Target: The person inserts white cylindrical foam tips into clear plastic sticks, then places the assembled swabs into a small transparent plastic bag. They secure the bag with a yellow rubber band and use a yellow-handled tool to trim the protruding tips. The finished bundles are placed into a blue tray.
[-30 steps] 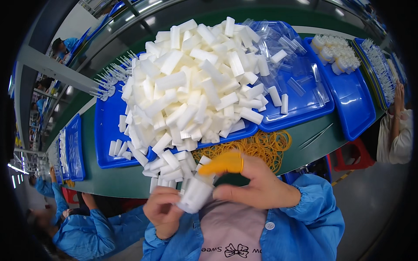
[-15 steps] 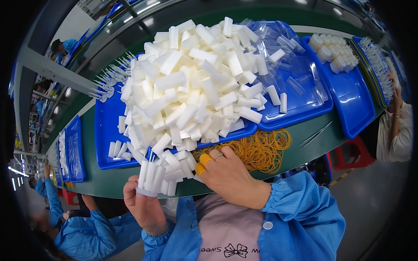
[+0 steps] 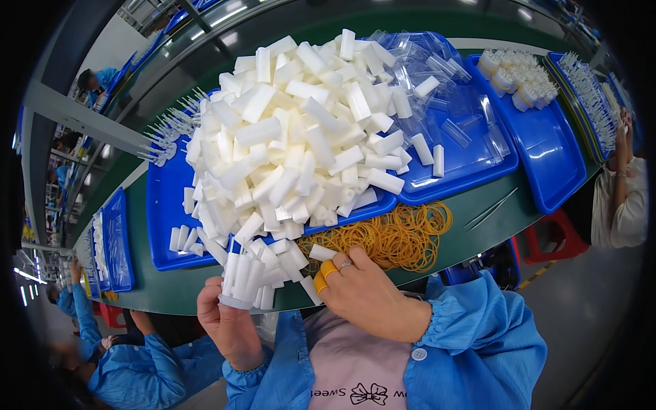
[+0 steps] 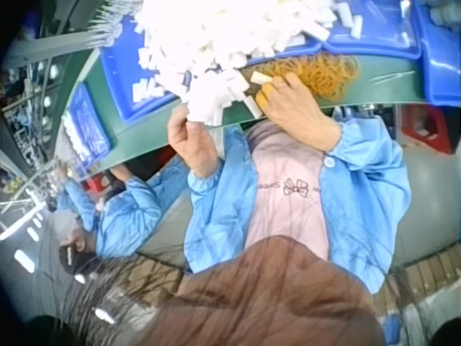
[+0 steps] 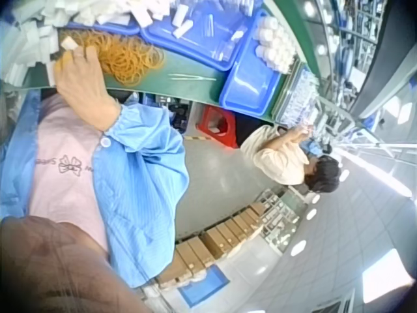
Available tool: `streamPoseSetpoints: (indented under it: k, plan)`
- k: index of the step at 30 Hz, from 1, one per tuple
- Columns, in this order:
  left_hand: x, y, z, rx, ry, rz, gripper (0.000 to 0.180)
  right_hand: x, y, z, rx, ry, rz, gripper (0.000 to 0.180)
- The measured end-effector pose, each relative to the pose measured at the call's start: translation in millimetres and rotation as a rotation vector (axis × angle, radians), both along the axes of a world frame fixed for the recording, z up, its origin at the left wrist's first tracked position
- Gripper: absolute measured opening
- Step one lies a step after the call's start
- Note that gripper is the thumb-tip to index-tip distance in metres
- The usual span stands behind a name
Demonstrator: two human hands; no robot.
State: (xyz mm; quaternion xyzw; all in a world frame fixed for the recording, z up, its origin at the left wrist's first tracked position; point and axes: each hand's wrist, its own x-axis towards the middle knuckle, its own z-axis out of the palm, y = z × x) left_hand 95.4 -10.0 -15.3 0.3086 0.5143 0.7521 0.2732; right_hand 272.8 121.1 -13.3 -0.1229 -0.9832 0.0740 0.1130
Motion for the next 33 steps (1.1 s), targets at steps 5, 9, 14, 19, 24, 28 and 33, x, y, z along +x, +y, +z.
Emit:
streamPoseSetpoints:
  k: [5,9,14,19,24,28,33]
  plan:
    - [6.1,6.1,3.8,-0.003,-0.022,0.041,0.017,-0.1,-3.0,-3.7,-0.038,-0.062,0.007,0.02]
    - [7.3,6.7,5.3,-0.027,0.001,0.034,0.014,-0.1,-0.4,16.5,-0.112,-0.013,-0.13,0.021]
    - [2.9,3.4,11.7,-0.039,0.432,-0.145,0.017,25.5,34.4,37.3,-0.764,0.306,-0.23,0.025]
    - [20.3,17.5,24.2,-0.052,0.734,-0.322,0.034,34.5,50.6,17.3,-1.7,0.817,-0.285,0.022]
    - [31.1,28.1,26.5,-0.058,0.812,-0.348,0.03,30.0,48.8,18.6,-1.849,0.79,-0.356,0.023]
    - [32.7,29.0,28.5,-0.06,0.828,-0.361,0.033,32.4,48.3,18.2,-1.848,0.77,-0.341,0.023]
    - [35.0,28.6,26.1,-0.053,0.864,-0.369,0.032,32.2,50.3,20.7,-1.851,0.754,-0.322,0.022]
